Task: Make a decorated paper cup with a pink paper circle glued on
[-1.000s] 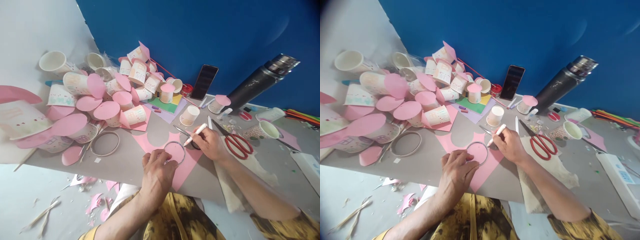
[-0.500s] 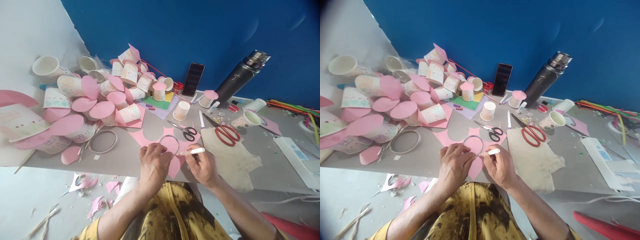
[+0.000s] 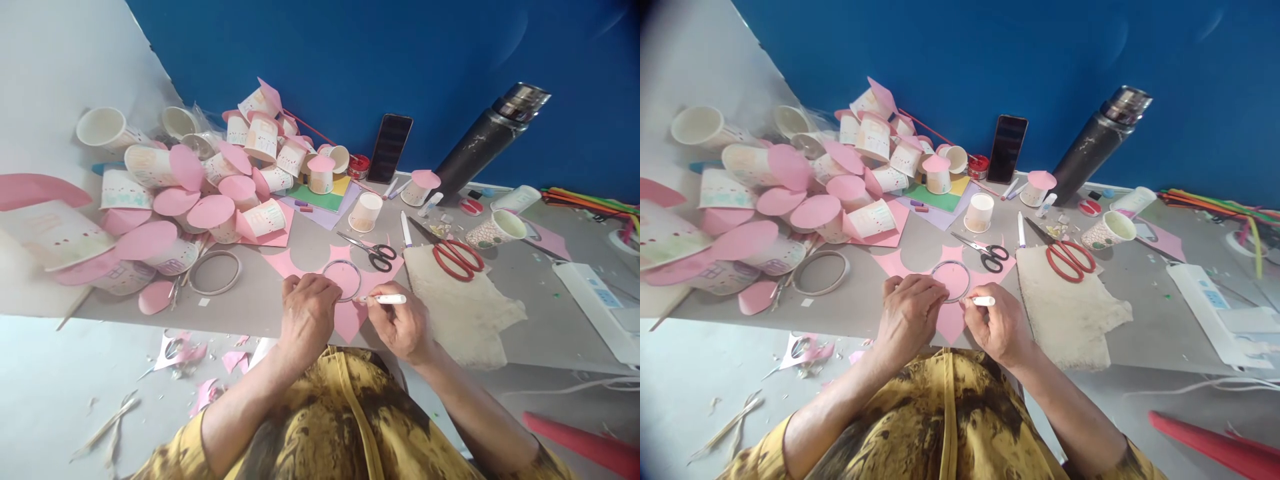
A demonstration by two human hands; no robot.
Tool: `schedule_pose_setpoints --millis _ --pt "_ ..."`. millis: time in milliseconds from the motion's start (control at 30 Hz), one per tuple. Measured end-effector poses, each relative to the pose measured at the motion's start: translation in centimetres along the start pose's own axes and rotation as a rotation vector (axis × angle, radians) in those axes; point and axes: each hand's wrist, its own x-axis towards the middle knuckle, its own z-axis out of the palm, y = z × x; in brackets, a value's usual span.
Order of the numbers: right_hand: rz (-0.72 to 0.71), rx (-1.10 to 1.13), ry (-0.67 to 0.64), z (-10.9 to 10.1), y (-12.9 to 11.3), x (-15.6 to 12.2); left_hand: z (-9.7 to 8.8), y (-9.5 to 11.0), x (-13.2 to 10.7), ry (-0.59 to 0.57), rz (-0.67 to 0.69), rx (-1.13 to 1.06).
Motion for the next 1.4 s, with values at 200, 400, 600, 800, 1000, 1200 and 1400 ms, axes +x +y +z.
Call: schedule_pose_setpoints --millis 200,400,600,800,1000,1200,1400 --pt "-0.07 0.07 -0.024 1.7 -0.7 -0.3 -0.1 0.0 0.0 0.031 0.003 -0.044" --pt "-0.147 0.106 0.022 1.2 -1.1 0.2 -0.2 -0.2 0.1 0.024 0.005 -0.06" --pt "0.055 0.057 0.062 -1.8 1.0 1.4 -0.4 0.0 0.1 -0.03 0.03 0.003" --pt "-0.021 -0.096 -0.348 -0.2 2.7 2.5 -0.4 0.3 0.2 -0.043 0.02 0.041" --pt "-0.011 -0.144 -0.496 0.2 3.0 4.0 -0.5 0.2 0.3 -0.056 0.008 0.054" --pt "0.037 -0.166 -0.521 0.1 3.0 4.3 -1.9 -2.1 3.2 -0.235 0.07 -0.044" --pt "0.015 -0.174 -0.502 0.3 3.3 3.9 -2.6 -1.3 5.4 -0.42 0.149 0.098"
